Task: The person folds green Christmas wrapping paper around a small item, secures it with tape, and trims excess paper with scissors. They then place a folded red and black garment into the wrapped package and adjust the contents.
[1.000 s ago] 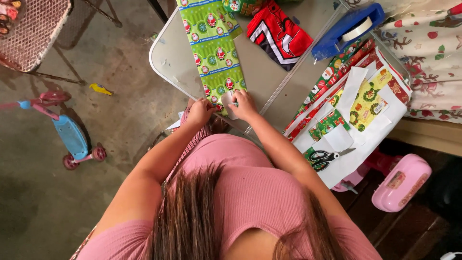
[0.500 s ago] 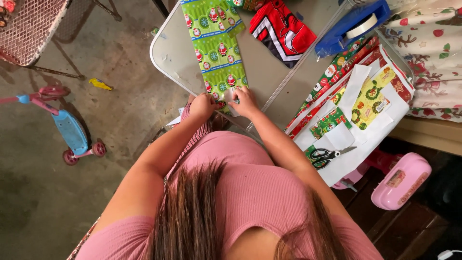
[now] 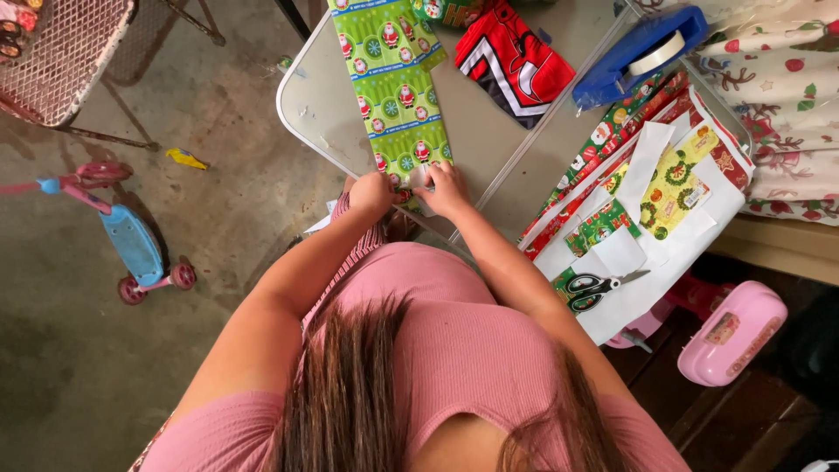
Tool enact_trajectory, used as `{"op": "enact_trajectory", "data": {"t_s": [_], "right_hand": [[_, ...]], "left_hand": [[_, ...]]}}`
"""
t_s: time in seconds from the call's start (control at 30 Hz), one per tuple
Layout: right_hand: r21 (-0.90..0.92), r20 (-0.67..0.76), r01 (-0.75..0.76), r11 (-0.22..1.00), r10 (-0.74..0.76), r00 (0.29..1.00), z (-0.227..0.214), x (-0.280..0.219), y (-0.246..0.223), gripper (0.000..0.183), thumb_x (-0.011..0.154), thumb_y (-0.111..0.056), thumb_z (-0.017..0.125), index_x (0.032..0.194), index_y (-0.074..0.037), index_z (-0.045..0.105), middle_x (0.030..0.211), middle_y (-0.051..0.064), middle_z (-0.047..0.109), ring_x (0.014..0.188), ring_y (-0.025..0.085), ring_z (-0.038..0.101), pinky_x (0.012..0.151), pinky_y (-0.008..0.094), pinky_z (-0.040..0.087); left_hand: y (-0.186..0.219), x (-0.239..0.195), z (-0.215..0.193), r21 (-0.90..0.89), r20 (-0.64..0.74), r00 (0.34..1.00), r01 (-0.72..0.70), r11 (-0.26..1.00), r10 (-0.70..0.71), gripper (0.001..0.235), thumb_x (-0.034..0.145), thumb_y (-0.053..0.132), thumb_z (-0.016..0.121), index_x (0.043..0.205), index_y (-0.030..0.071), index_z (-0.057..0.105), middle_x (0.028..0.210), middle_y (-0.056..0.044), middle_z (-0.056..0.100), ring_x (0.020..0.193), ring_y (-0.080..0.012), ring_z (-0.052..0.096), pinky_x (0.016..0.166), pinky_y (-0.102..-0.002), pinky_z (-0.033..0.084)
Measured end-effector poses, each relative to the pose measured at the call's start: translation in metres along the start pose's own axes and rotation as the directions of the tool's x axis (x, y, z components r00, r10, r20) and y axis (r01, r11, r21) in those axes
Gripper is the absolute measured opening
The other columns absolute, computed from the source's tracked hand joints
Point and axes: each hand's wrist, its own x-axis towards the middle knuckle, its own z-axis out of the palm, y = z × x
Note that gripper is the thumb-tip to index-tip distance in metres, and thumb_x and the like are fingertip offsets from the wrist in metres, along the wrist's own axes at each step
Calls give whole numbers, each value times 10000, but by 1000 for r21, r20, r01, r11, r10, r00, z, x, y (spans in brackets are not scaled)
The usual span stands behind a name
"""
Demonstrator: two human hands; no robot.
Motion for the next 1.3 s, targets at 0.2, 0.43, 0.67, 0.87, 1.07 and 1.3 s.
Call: {"op": "enact_trajectory", "data": {"t_s": [0.2,0.43,0.67,0.87,1.07,1.3], "right_hand": [[-30,2,-15,999,15,1000,1,3,-1,479,685,-556,889,808,-203,588,939,65,556,926,398,652,873,473,517],[-72,41,-69,995,72,997,0,4,-6,514,671,-606,871,815,-205,584,971,66,559,972,383,646,895,464,516],[-105,71,-91,990,99,993,-8,4,-15,500,701,-615,837,824,-207,576,969,58,550,990,376,642,907,470,514],[-109,77,-114,987,123,989,-17,4,-27,484,692,-585,838,818,-206,565,963,57,539,990,371,637,911,463,514],[-135,140,-163,977,182,973,-38,5,-50,460,676,-465,868,918,-177,605,1026,72,546,1060,371,624,955,463,506],[-137,137,-143,980,161,977,-27,7,-38,436,669,-478,857,882,-188,611,1016,70,549,1055,379,629,960,474,513]], "left_hand": [[7,2,0,56,-29,999,30,998,-29,344,989,504,596,969,217,783,927,-63,765,983,-267,767,849,-436,620],[9,5,8,236,-122,984,-101,967,132,274,859,420,765,952,165,799,921,-71,759,984,-325,752,866,-473,601],[1,30,35,357,-184,945,-191,914,270,300,757,379,872,961,167,812,944,-83,759,1006,-325,727,899,-443,553],[-3,34,26,263,-172,958,-178,948,228,289,732,382,876,912,164,811,899,-89,768,962,-335,744,850,-455,579],[19,45,6,207,-238,946,-171,963,219,273,790,346,827,934,117,794,895,-103,747,926,-337,742,814,-472,581],[3,54,16,285,-283,831,-404,869,480,387,789,374,839,1008,93,687,1042,-83,682,1044,-324,698,879,-455,565]]}}
